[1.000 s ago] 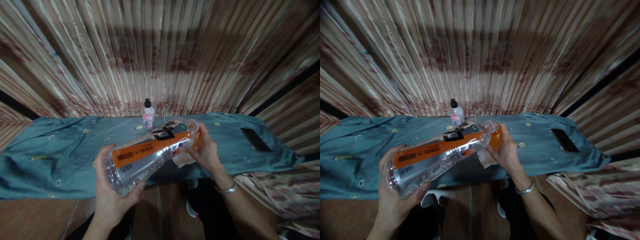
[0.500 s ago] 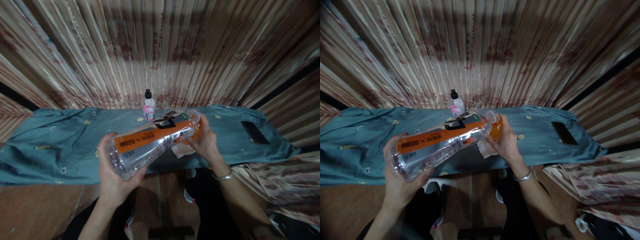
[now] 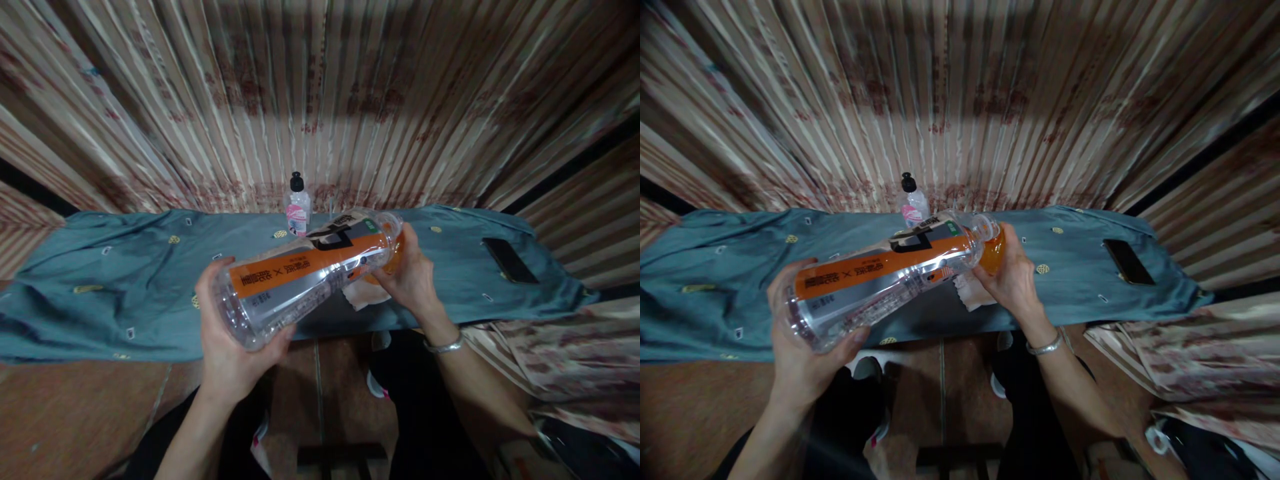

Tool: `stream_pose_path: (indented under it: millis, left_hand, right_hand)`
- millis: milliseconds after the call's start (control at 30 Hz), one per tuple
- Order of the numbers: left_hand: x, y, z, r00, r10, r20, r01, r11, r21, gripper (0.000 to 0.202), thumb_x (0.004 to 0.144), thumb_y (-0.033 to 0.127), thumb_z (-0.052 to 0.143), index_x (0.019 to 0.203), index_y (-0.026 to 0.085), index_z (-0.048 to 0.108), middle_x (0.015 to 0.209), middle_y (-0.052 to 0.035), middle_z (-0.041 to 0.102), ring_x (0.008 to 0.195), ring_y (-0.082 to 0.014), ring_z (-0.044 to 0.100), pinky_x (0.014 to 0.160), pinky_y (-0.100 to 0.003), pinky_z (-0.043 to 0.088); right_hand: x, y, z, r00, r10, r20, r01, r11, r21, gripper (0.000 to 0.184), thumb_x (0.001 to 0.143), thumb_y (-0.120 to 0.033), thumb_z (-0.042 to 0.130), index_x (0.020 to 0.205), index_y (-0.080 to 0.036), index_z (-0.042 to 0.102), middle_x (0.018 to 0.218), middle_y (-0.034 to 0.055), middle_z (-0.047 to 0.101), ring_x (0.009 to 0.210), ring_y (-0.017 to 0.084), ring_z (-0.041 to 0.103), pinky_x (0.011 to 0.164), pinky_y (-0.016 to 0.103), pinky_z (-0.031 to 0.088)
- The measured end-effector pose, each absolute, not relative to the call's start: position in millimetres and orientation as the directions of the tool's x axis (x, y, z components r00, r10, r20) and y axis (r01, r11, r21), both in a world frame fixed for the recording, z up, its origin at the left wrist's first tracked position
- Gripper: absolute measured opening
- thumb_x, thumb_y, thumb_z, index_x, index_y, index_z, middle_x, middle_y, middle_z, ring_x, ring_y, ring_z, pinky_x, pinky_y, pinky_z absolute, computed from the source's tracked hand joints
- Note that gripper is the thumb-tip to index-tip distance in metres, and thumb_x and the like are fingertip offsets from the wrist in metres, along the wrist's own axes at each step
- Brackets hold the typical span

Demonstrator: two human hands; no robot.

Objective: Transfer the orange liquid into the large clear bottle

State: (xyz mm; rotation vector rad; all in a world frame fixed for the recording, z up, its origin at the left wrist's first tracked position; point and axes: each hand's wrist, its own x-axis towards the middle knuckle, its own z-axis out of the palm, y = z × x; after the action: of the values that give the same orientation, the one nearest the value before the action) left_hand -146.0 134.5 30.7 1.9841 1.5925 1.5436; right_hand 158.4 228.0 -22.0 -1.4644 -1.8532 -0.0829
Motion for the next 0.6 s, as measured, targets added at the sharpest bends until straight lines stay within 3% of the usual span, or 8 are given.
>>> stream_pose_path:
  millis: [100, 333, 600]
  left_hand:
    - [-145, 134, 31, -0.106, 0.818, 0.565, 0.610, -0.395, 0.687, 0.080, 0.073, 0.043, 0.082, 0.141, 0.024, 0.045, 0.136, -0.0153, 0.055, 0.119, -0.0382, 0.066, 0.100, -0.056, 0.060]
    - [-133, 136, 35, -0.249, 0.769, 0.589, 0.566, -0.379, 0.733, 0.074, 0.065, 0.048, 0.080, 0.127, 0.022, 0.052, 0.126, -0.0166, 0.059, 0.109, -0.0377, 0.068, 0.093, -0.059, 0.061]
    - [-133, 135, 36, -0.240, 0.779, 0.580, 0.558, -0.378, 0.739, 0.072, 0.064, 0.044, 0.081, 0.126, 0.021, 0.052, 0.125, -0.0178, 0.059, 0.108, -0.0384, 0.068, 0.092, -0.060, 0.060]
  right_hand:
    - [159, 228, -22, -0.054, 0.808, 0.587, 0.855, 0.341, -0.391, 0.092, 0.086, -0.052, 0.071, 0.159, -0.019, 0.025, 0.149, 0.0191, 0.061, 0.127, 0.038, 0.067, 0.097, 0.051, 0.061]
    - [159, 228, -21, -0.066, 0.812, 0.580, 0.859, 0.342, -0.381, 0.093, 0.084, -0.049, 0.072, 0.159, -0.021, 0.024, 0.147, 0.0187, 0.062, 0.124, 0.038, 0.069, 0.093, 0.050, 0.063]
    - [159, 230, -22, -0.071, 0.809, 0.584, 0.864, 0.342, -0.369, 0.095, 0.083, -0.052, 0.072, 0.158, -0.019, 0.024, 0.143, 0.0202, 0.064, 0.127, 0.039, 0.067, 0.094, 0.052, 0.062]
